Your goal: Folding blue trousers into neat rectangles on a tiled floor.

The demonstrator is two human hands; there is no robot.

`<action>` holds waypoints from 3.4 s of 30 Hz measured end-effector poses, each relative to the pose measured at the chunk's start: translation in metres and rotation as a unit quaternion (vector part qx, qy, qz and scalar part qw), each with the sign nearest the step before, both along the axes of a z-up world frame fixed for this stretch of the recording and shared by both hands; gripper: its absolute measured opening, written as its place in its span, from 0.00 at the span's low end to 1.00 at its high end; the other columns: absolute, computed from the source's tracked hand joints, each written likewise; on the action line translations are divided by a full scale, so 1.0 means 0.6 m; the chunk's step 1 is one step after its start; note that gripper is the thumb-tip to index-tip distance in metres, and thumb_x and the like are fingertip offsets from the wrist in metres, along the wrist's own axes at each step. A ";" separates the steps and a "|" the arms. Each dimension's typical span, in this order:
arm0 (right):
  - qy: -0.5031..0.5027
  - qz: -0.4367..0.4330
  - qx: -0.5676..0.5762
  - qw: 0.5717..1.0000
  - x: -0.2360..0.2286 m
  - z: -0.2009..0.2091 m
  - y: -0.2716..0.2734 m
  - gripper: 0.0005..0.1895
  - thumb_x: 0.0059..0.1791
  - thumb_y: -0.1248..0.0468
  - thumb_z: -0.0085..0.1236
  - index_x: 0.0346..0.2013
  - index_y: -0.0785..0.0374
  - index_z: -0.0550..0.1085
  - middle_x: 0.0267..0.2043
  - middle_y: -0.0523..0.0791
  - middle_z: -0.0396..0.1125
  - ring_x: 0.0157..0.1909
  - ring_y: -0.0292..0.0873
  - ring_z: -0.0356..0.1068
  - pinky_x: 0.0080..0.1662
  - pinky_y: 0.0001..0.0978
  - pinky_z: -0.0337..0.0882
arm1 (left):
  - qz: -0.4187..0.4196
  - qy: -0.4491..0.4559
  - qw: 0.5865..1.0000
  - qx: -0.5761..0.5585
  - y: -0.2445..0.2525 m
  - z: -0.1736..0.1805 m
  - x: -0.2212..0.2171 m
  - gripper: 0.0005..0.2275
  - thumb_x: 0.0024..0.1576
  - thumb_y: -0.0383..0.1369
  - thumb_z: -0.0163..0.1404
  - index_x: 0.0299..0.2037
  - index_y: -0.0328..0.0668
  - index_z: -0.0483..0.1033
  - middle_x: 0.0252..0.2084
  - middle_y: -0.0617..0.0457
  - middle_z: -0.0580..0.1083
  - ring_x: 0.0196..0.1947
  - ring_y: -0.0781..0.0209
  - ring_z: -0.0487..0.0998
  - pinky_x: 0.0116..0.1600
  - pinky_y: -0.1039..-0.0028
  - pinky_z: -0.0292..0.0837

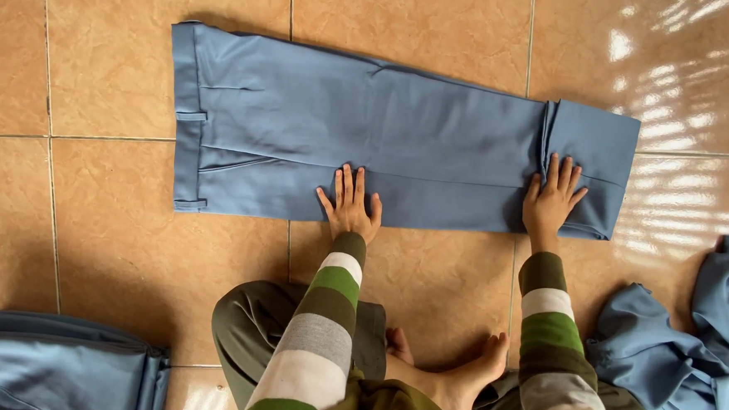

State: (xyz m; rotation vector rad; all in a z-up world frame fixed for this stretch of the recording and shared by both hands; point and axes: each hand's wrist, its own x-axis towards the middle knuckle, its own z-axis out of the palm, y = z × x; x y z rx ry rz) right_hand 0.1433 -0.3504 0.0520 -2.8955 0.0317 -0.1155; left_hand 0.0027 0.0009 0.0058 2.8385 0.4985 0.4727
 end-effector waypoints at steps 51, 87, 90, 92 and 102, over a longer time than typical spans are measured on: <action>0.170 0.028 -0.013 0.985 -0.198 0.048 0.128 0.38 0.57 0.35 0.25 0.79 0.43 0.41 0.81 0.54 0.30 0.81 0.57 0.27 0.75 0.53 0.29 | 0.004 -0.015 0.994 0.104 -0.011 -0.027 -0.036 0.25 0.62 0.49 0.35 0.72 0.73 0.58 0.76 0.51 0.55 0.77 0.49 0.49 0.72 0.37 0.36; 0.077 -0.007 -0.011 0.997 -0.240 0.047 0.012 0.37 0.57 0.37 0.32 0.78 0.48 0.50 0.82 0.47 0.35 0.82 0.48 0.31 0.73 0.60 0.26 | -0.086 0.006 0.996 -0.009 -0.098 0.029 -0.124 0.35 0.50 0.49 0.43 0.72 0.57 0.61 0.75 0.42 0.57 0.76 0.50 0.53 0.74 0.40 0.34; 0.054 -0.144 0.011 0.988 -0.221 0.028 0.037 0.38 0.58 0.37 0.30 0.78 0.51 0.47 0.81 0.55 0.31 0.81 0.53 0.26 0.73 0.63 0.24 | -0.086 -0.002 0.996 -0.018 -0.096 0.017 -0.123 0.35 0.50 0.49 0.44 0.72 0.56 0.61 0.75 0.42 0.57 0.76 0.50 0.53 0.73 0.40 0.35; 0.027 -0.098 0.001 0.995 -0.209 0.030 0.090 0.37 0.58 0.39 0.34 0.78 0.52 0.49 0.81 0.56 0.33 0.81 0.55 0.29 0.72 0.64 0.25 | -0.086 -0.001 0.996 -0.020 -0.095 0.016 -0.122 0.35 0.50 0.49 0.44 0.72 0.56 0.61 0.75 0.42 0.57 0.76 0.50 0.53 0.73 0.40 0.35; -0.025 0.261 -0.078 0.962 -0.219 -0.007 0.266 0.35 0.57 0.35 0.30 0.77 0.39 0.52 0.80 0.42 0.45 0.80 0.43 0.40 0.73 0.57 0.28 | -0.078 0.014 0.997 -0.019 -0.094 0.042 -0.126 0.35 0.49 0.49 0.46 0.71 0.57 0.63 0.74 0.44 0.59 0.75 0.52 0.55 0.74 0.42 0.37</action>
